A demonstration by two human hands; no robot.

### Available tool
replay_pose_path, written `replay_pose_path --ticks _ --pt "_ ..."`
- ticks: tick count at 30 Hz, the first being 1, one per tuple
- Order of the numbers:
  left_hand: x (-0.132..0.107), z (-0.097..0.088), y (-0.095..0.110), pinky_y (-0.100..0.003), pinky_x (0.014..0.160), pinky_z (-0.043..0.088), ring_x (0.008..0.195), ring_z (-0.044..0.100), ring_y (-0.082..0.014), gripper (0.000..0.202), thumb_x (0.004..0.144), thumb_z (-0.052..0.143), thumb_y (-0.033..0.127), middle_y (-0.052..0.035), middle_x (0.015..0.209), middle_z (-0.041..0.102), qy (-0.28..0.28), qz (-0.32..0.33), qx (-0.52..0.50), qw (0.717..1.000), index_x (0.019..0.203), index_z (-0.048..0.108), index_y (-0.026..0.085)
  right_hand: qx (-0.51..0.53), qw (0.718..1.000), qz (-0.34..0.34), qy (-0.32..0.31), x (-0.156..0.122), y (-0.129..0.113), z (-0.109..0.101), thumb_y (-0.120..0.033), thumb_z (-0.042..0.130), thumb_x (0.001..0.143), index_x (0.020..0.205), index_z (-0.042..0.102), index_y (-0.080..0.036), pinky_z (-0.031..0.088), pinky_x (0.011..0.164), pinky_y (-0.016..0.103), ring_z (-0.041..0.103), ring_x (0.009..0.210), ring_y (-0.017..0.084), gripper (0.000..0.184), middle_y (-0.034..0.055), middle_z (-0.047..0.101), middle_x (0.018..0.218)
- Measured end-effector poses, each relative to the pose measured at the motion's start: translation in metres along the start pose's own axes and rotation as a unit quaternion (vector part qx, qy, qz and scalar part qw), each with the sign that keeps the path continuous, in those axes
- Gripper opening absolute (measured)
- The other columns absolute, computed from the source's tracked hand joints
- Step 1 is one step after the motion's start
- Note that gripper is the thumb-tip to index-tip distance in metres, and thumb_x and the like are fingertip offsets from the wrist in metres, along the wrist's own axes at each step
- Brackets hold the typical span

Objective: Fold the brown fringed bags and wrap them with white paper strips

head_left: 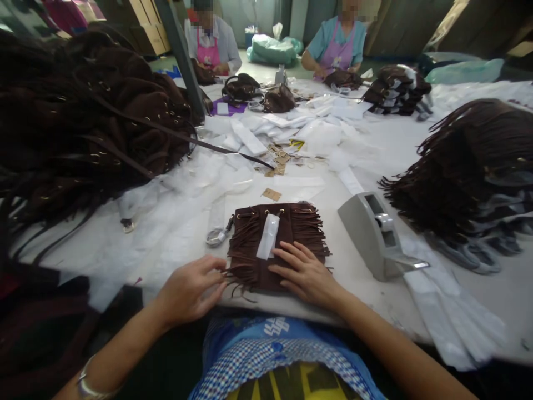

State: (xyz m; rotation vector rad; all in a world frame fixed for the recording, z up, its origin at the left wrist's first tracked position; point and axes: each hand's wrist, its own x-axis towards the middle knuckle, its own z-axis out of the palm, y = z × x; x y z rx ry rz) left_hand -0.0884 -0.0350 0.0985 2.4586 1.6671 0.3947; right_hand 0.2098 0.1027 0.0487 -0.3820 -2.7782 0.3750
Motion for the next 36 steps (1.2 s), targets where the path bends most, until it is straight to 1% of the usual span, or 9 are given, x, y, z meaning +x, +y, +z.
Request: replay_pose_path --ticks 3,7,10,15,19,22,25,32,36 --pt "0.024 -0.004 0.011 -0.038 0.097 0.048 0.108 0.060 -0.0227 0.016 0.091 0.051 0.024 -0.0080 0.118 0.062 0.053 0.002 -0.010 0.999 0.095 0.067 0.021 -0.002 1.000 0.003 0.003 -0.001 -0.001 0.002 -0.032 0.054 0.095 0.133 0.057 -0.031 0.027 0.117 0.053 0.028 0.144 0.027 0.037 0.0024 0.040 0.152" --pt "0.057 0.017 0.014 -0.038 0.101 0.046 0.111 0.058 -0.0215 0.025 0.092 0.046 0.020 -0.0081 0.122 0.062 -0.007 0.103 -0.048 0.994 0.110 0.063 0.022 -0.002 1.000 0.006 0.011 -0.002 -0.001 0.003 -0.032 0.054 0.096 0.131 0.059 -0.029 0.028 0.116 0.053 0.033 0.142 0.026 0.036 0.0032 0.044 0.150" --pt "0.050 0.023 -0.006 -0.033 0.089 0.051 0.102 0.061 -0.0205 0.028 0.089 0.044 0.013 -0.0085 0.113 0.063 -0.042 0.104 -0.032 0.993 0.108 0.063 0.021 0.000 1.000 0.005 0.016 -0.002 -0.001 0.001 -0.031 0.055 0.095 0.130 0.060 -0.030 0.030 0.116 0.052 0.036 0.140 0.025 0.035 0.0028 0.047 0.148" --pt "0.022 -0.003 -0.039 -0.028 0.078 0.052 0.087 0.064 -0.0180 0.017 0.082 0.048 0.009 -0.0043 0.099 0.065 -0.077 0.050 0.008 0.996 0.084 0.060 0.021 0.007 1.000 0.001 0.024 -0.002 0.001 0.002 -0.032 0.055 0.095 0.130 0.060 -0.031 0.031 0.115 0.052 0.037 0.139 0.026 0.036 0.0024 0.046 0.148" --pt "0.062 0.003 -0.032 -0.033 0.098 0.048 0.117 0.056 -0.0198 0.026 0.090 0.045 0.011 -0.0066 0.127 0.059 0.026 0.035 -0.002 0.999 0.110 0.059 0.021 0.006 1.000 0.009 0.017 -0.002 0.000 0.003 -0.033 0.052 0.096 0.130 0.059 -0.032 0.030 0.116 0.052 0.037 0.139 0.025 0.035 0.0012 0.045 0.149" --pt "0.100 0.026 -0.029 -0.038 0.107 0.042 0.129 0.047 -0.0228 0.035 0.089 0.048 0.010 -0.0094 0.140 0.050 0.013 0.075 0.004 0.997 0.121 0.055 0.020 0.002 1.000 0.012 0.017 -0.002 0.000 0.002 -0.034 0.051 0.097 0.130 0.059 -0.031 0.031 0.115 0.052 0.039 0.138 0.025 0.034 0.0008 0.047 0.148" --pt "0.106 0.036 -0.041 -0.035 0.097 0.050 0.114 0.056 -0.0214 0.034 0.085 0.045 0.002 -0.0084 0.124 0.059 -0.024 0.094 0.034 0.995 0.110 0.059 0.019 0.000 1.000 0.014 0.017 -0.002 0.000 0.001 -0.035 0.050 0.097 0.131 0.058 -0.032 0.032 0.115 0.051 0.041 0.136 0.024 0.035 0.0001 0.048 0.147" --pt "0.065 -0.006 -0.071 -0.032 0.077 0.054 0.083 0.062 -0.0211 0.021 0.076 0.053 0.001 -0.0047 0.079 0.064 -0.089 0.070 0.114 0.987 0.068 0.059 0.019 0.013 0.999 0.015 0.027 -0.002 0.001 0.003 -0.035 0.050 0.097 0.128 0.060 -0.032 0.033 0.114 0.051 0.045 0.134 0.024 0.032 -0.0009 0.049 0.146" --pt "0.097 -0.007 -0.058 -0.030 0.088 0.052 0.101 0.061 -0.0186 0.024 0.085 0.050 0.005 -0.0061 0.109 0.066 -0.011 0.046 0.086 0.995 0.099 0.064 0.019 0.013 0.999 0.012 0.034 -0.001 0.001 0.003 -0.035 0.050 0.097 0.127 0.060 -0.032 0.034 0.114 0.050 0.045 0.133 0.023 0.032 -0.0008 0.050 0.146"
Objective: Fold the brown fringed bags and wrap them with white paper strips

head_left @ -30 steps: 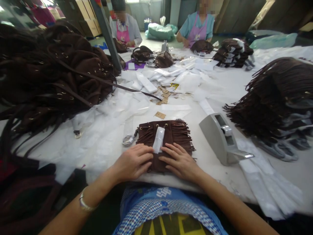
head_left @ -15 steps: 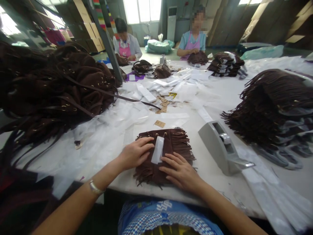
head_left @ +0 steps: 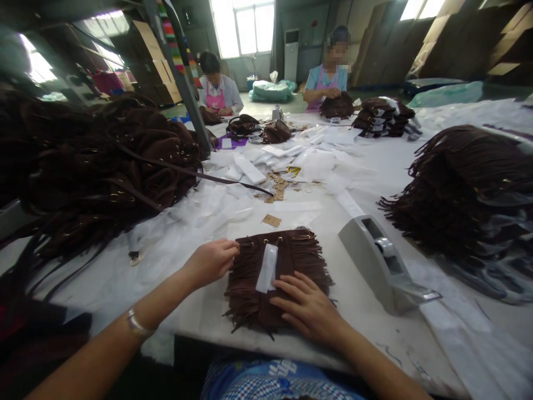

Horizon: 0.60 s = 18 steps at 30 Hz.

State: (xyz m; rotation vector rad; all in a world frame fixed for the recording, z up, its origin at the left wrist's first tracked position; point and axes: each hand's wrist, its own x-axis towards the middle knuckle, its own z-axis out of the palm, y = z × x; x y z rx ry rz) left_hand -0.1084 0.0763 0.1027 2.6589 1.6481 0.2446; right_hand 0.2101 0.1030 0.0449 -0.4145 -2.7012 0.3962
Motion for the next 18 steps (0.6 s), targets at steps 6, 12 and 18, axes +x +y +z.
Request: replay_pose_path --ticks 6,12,18 --pt "0.038 0.036 0.004 -0.032 0.094 0.049 0.106 0.061 -0.0190 0.027 0.092 0.048 0.011 -0.0073 0.121 0.063 0.008 0.062 0.036 0.997 0.115 0.060 0.019 -0.004 1.000 0.002 0.006 -0.001 0.000 0.000 -0.034 0.051 0.097 0.127 0.061 -0.033 0.034 0.113 0.049 0.046 0.132 0.023 0.032 -0.0008 0.051 0.144" --pt "-0.009 0.013 -0.015 -0.035 0.078 0.051 0.084 0.066 -0.0209 0.022 0.087 0.053 0.008 -0.0061 0.094 0.069 -0.014 -0.023 0.081 0.996 0.101 0.065 0.019 0.002 1.000 -0.004 0.017 -0.001 0.000 0.001 -0.033 0.052 0.096 0.127 0.062 -0.032 0.032 0.114 0.048 0.046 0.132 0.023 0.032 0.0010 0.052 0.144" --pt "-0.020 -0.002 0.064 -0.035 0.092 0.050 0.105 0.063 -0.0204 0.021 0.095 0.052 0.025 -0.0078 0.115 0.067 0.076 -0.058 -0.051 0.994 0.112 0.064 0.020 -0.005 1.000 0.007 0.020 0.000 -0.003 0.005 -0.030 0.053 0.096 0.129 0.060 -0.031 0.031 0.115 0.049 0.045 0.133 0.023 0.034 0.0014 0.051 0.144"
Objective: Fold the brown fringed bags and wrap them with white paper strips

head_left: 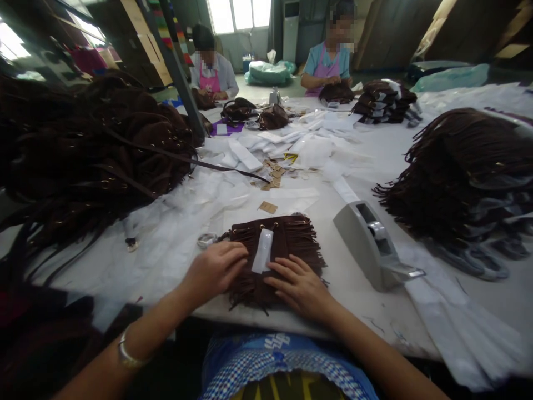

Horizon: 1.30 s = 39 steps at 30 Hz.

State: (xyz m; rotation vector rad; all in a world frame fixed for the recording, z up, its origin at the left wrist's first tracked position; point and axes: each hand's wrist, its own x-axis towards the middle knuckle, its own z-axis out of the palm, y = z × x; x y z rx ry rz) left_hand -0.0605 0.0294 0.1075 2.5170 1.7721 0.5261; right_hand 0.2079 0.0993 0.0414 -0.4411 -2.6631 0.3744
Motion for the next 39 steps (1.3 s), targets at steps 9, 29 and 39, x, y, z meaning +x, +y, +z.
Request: replay_pose_path --ticks 9,29,39 --pt "-0.052 0.038 0.013 -0.036 0.087 0.055 0.103 0.064 -0.0221 0.021 0.096 0.048 0.014 -0.0066 0.121 0.068 -0.003 0.233 0.034 0.972 0.104 0.067 0.019 -0.003 1.000 0.004 -0.007 0.000 -0.001 0.000 -0.032 0.052 0.097 0.128 0.061 -0.032 0.029 0.116 0.047 0.044 0.133 0.022 0.033 0.0008 0.051 0.144" --pt "-0.077 0.046 0.019 -0.039 0.111 0.042 0.119 0.060 -0.0226 0.044 0.092 0.051 0.024 -0.0034 0.132 0.063 0.077 0.137 0.012 0.988 0.135 0.054 0.022 -0.062 0.997 0.031 -0.027 -0.004 -0.022 0.001 -0.040 0.043 0.101 0.129 0.059 -0.034 0.022 0.118 0.040 0.039 0.135 0.017 0.033 -0.0043 0.047 0.147" --pt "-0.019 0.103 0.067 -0.034 0.120 0.023 0.140 0.037 -0.0230 0.059 0.095 0.044 0.021 -0.0096 0.154 0.037 0.123 0.157 -0.037 0.979 0.151 0.029 0.014 -0.084 0.996 0.023 -0.022 -0.027 -0.022 -0.008 -0.032 0.047 0.099 0.110 0.066 -0.022 0.028 0.117 0.037 0.041 0.136 0.015 0.024 0.0027 0.063 0.129"
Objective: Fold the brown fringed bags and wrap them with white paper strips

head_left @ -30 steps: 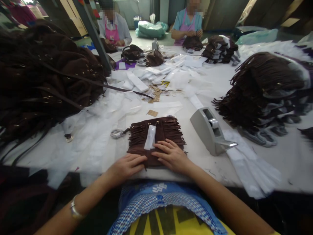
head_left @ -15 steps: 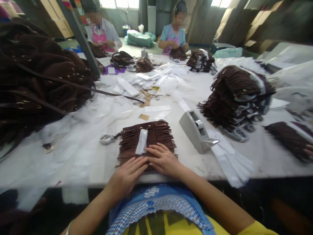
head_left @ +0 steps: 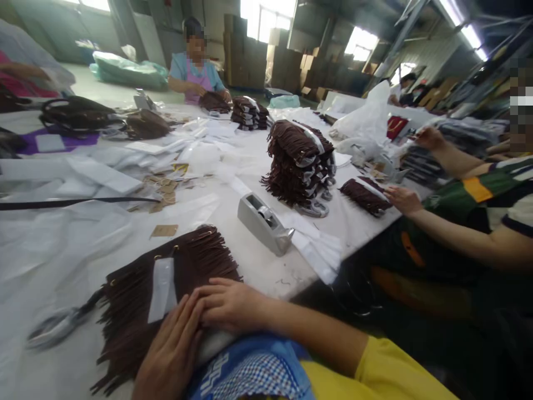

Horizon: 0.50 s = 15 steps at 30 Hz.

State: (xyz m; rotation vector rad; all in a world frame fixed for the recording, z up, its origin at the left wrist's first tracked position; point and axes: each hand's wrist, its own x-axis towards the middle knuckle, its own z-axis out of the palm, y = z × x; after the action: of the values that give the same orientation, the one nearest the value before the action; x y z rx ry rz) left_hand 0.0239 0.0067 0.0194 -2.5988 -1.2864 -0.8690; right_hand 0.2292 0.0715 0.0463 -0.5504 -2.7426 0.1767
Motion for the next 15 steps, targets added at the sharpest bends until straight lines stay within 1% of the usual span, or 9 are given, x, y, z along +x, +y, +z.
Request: replay_pose_path --ticks 1,3,5,7,8,10,13,15 --pt "-0.003 0.007 -0.002 -0.036 0.121 0.019 0.141 0.035 -0.0241 0.060 0.094 0.045 0.021 -0.0100 0.152 0.040 -0.010 0.011 0.016 1.000 0.151 0.029 0.014 0.017 1.000 0.008 0.013 -0.009 -0.002 -0.007 -0.029 0.047 0.099 0.108 0.066 -0.022 0.030 0.116 0.036 0.045 0.133 0.014 0.022 0.0016 0.066 0.126" --pt "-0.010 0.013 -0.005 -0.039 0.122 0.014 0.141 0.035 -0.0253 0.060 0.093 0.048 0.023 -0.0105 0.149 0.045 -0.030 0.019 0.047 0.998 0.150 0.032 0.014 0.060 0.995 0.045 0.060 -0.026 -0.005 -0.021 -0.026 0.048 0.099 0.109 0.066 -0.022 0.038 0.110 0.033 0.055 0.123 0.014 0.021 0.0010 0.070 0.118" --pt "-0.014 0.011 -0.005 -0.041 0.123 0.010 0.140 0.037 -0.0250 0.059 0.093 0.049 0.024 -0.0103 0.147 0.047 -0.039 0.018 0.078 0.996 0.149 0.035 0.015 0.108 0.985 0.085 0.108 -0.035 -0.005 -0.035 -0.023 0.049 0.098 0.115 0.064 -0.022 0.046 0.101 0.029 0.063 0.110 0.013 0.022 0.0029 0.072 0.112" --pt "-0.013 0.005 -0.001 -0.043 0.123 0.005 0.138 0.040 -0.0233 0.055 0.094 0.046 0.022 -0.0081 0.146 0.048 -0.046 0.020 0.102 0.994 0.148 0.038 0.018 0.139 0.976 0.100 0.134 -0.033 0.002 -0.049 -0.020 0.050 0.097 0.118 0.063 -0.021 0.051 0.095 0.026 0.065 0.103 0.013 0.025 0.0046 0.072 0.111" --pt "-0.011 0.003 0.001 -0.044 0.123 0.004 0.137 0.041 -0.0221 0.052 0.095 0.042 0.021 -0.0070 0.146 0.049 -0.045 0.014 0.107 0.993 0.147 0.040 0.019 0.144 0.975 0.100 0.140 -0.028 0.009 -0.056 -0.019 0.050 0.097 0.119 0.063 -0.021 0.052 0.093 0.026 0.066 0.103 0.013 0.026 0.0052 0.071 0.112" --pt "-0.006 0.002 0.006 -0.044 0.123 0.003 0.136 0.044 -0.0194 0.047 0.099 0.033 0.021 -0.0050 0.144 0.051 -0.027 -0.010 0.105 0.994 0.145 0.044 0.022 0.138 0.976 0.093 0.144 -0.008 0.028 -0.070 -0.019 0.050 0.097 0.119 0.064 -0.022 0.052 0.093 0.026 0.065 0.105 0.014 0.026 0.0057 0.071 0.113" --pt "-0.003 0.006 0.007 -0.042 0.124 0.007 0.135 0.044 -0.0162 0.045 0.101 0.027 0.024 -0.0027 0.140 0.056 0.024 -0.029 0.100 0.994 0.139 0.052 0.024 0.123 0.982 0.077 0.124 0.037 0.070 -0.087 -0.023 0.052 0.097 0.115 0.067 -0.022 0.052 0.093 0.027 0.066 0.104 0.016 0.024 0.0056 0.071 0.112" --pt "-0.004 0.013 0.004 -0.041 0.124 0.012 0.137 0.042 -0.0159 0.044 0.100 0.029 0.022 -0.0016 0.137 0.058 0.048 -0.012 0.119 0.992 0.133 0.058 0.023 0.108 0.987 0.071 0.096 0.073 0.101 -0.091 -0.024 0.054 0.096 0.111 0.070 -0.022 0.052 0.091 0.027 0.067 0.102 0.016 0.022 0.0058 0.072 0.110"
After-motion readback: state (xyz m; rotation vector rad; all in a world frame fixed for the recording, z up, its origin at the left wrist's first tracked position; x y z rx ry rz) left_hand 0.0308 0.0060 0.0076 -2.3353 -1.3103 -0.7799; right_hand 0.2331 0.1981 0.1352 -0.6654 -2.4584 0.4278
